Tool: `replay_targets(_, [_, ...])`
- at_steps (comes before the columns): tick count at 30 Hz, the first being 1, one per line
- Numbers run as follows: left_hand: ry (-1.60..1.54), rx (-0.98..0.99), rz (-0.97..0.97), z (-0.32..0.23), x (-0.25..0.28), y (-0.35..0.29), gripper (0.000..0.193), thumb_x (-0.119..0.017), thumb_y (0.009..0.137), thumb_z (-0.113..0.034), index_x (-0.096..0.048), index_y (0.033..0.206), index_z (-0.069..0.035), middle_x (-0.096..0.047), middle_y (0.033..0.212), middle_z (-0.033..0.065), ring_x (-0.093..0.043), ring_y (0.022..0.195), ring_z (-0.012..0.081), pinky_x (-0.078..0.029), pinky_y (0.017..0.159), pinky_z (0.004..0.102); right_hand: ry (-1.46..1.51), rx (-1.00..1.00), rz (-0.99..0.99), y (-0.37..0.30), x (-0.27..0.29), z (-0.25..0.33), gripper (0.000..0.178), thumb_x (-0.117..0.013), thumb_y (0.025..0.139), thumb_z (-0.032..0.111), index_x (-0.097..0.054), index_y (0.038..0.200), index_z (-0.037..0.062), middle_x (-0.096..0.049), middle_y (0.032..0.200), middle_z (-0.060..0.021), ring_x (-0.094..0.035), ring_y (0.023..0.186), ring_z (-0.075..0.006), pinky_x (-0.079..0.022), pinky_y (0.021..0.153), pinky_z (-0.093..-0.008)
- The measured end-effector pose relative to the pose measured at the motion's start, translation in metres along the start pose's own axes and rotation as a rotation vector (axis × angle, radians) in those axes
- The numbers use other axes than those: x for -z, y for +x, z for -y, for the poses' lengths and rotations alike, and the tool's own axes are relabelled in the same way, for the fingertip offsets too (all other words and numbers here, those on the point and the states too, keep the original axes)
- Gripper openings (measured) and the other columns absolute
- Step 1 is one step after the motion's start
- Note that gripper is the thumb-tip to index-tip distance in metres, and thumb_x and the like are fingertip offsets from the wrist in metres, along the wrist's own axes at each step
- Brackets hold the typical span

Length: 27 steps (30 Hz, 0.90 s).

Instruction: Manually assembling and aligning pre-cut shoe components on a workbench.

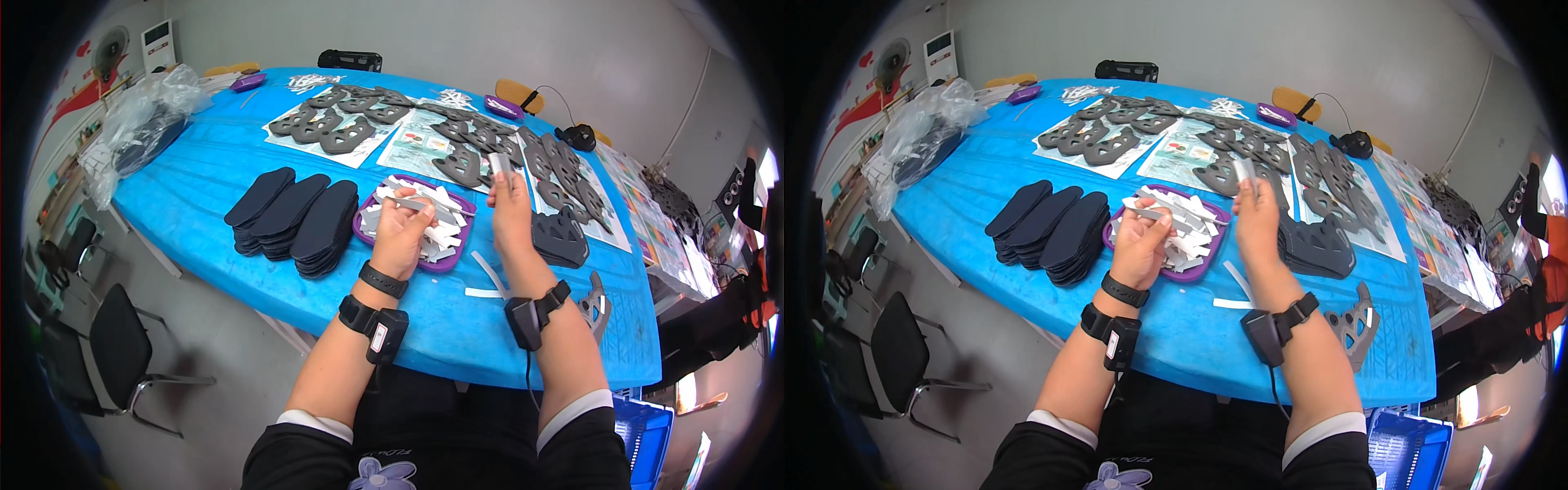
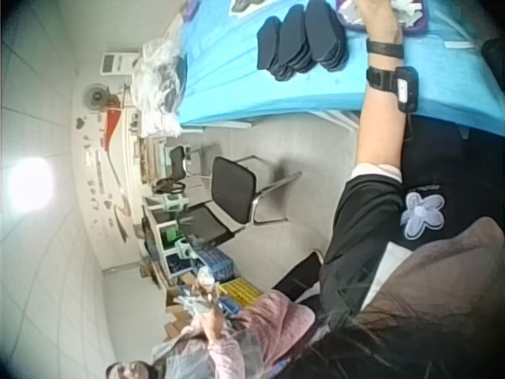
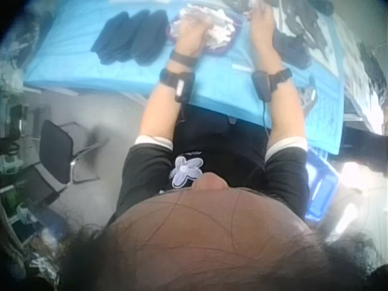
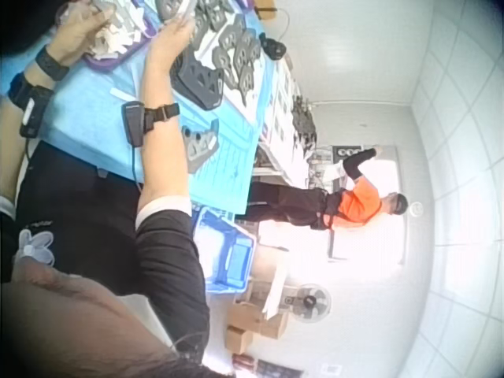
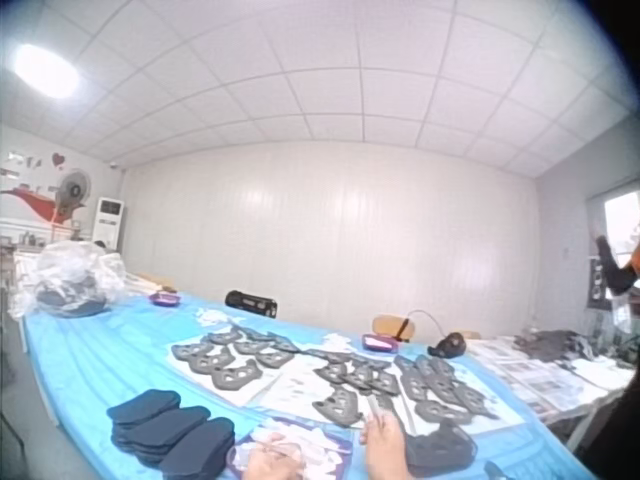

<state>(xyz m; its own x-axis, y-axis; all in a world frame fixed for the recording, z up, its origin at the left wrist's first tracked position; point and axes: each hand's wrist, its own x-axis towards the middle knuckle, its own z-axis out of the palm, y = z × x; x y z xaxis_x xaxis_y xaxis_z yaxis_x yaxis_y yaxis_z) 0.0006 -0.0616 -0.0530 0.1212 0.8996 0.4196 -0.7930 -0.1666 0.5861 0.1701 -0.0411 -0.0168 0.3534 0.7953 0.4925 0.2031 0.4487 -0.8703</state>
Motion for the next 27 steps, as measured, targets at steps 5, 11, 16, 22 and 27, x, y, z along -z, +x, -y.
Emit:
replay_targets(5, [0.179,-0.281,-0.377,-0.006,-0.002,0.005,0.043,-0.062,0.082,-0.003,-0.034,0.115,-0.002,-0.055,0.095,0.0111,-0.055,0.08,0.0137,-0.047,0.074,0.0253,-0.699,0.231,0.175,0.016,0.002,-0.002,0.02,-0.049,0.088,0.021,-0.049,0.101,0.0051,-0.061,0.084,-0.0173,-0.06,0.076,-0.0336,-0.045,0.067,-0.042])
replay_targets(11, [0.285,-0.353,-0.4,-0.007,-0.003,0.005,0.044,-0.061,0.083,-0.004,-0.031,0.116,-0.002,-0.056,0.094,0.0124,-0.056,0.081,0.0135,-0.047,0.075,0.0248,-0.857,0.224,0.419,0.024,-0.024,-0.016,0.055,-0.055,0.084,0.036,-0.041,0.128,0.0059,-0.048,0.123,-0.0223,-0.047,0.111,-0.0397,-0.038,0.093,-0.043])
replay_targets(16, [0.29,-0.354,-0.406,-0.006,0.0,0.005,0.045,-0.06,0.084,-0.004,-0.03,0.117,-0.001,-0.055,0.094,0.0134,-0.055,0.081,0.0136,-0.047,0.075,0.0248,-0.862,0.04,0.766,0.028,0.009,0.005,0.078,-0.06,0.076,0.055,-0.039,0.131,0.0036,-0.043,0.128,-0.0223,-0.043,0.115,-0.0383,-0.036,0.096,-0.0397])
replay_targets(22, [0.299,-0.343,-0.392,-0.006,-0.002,0.007,0.045,-0.06,0.085,-0.005,-0.029,0.117,-0.002,-0.054,0.095,0.0141,-0.055,0.081,0.0138,-0.047,0.076,0.0253,-1.136,-0.192,1.235,-0.013,0.073,0.03,0.091,-0.073,0.058,0.06,-0.047,0.115,-0.0058,-0.047,0.114,-0.0231,-0.048,0.107,-0.0336,-0.04,0.09,-0.0369])
replay_targets(27, [0.301,-0.361,-0.382,-0.006,0.003,0.005,0.044,-0.059,0.084,-0.005,-0.03,0.116,-0.002,-0.054,0.096,0.0139,-0.055,0.081,0.0141,-0.047,0.077,0.0253,-1.082,-0.271,1.216,-0.04,0.079,0.022,0.049,-0.067,0.076,0.036,-0.052,0.104,-0.0009,-0.056,0.101,-0.0183,-0.056,0.093,-0.0317,-0.044,0.078,-0.0394])
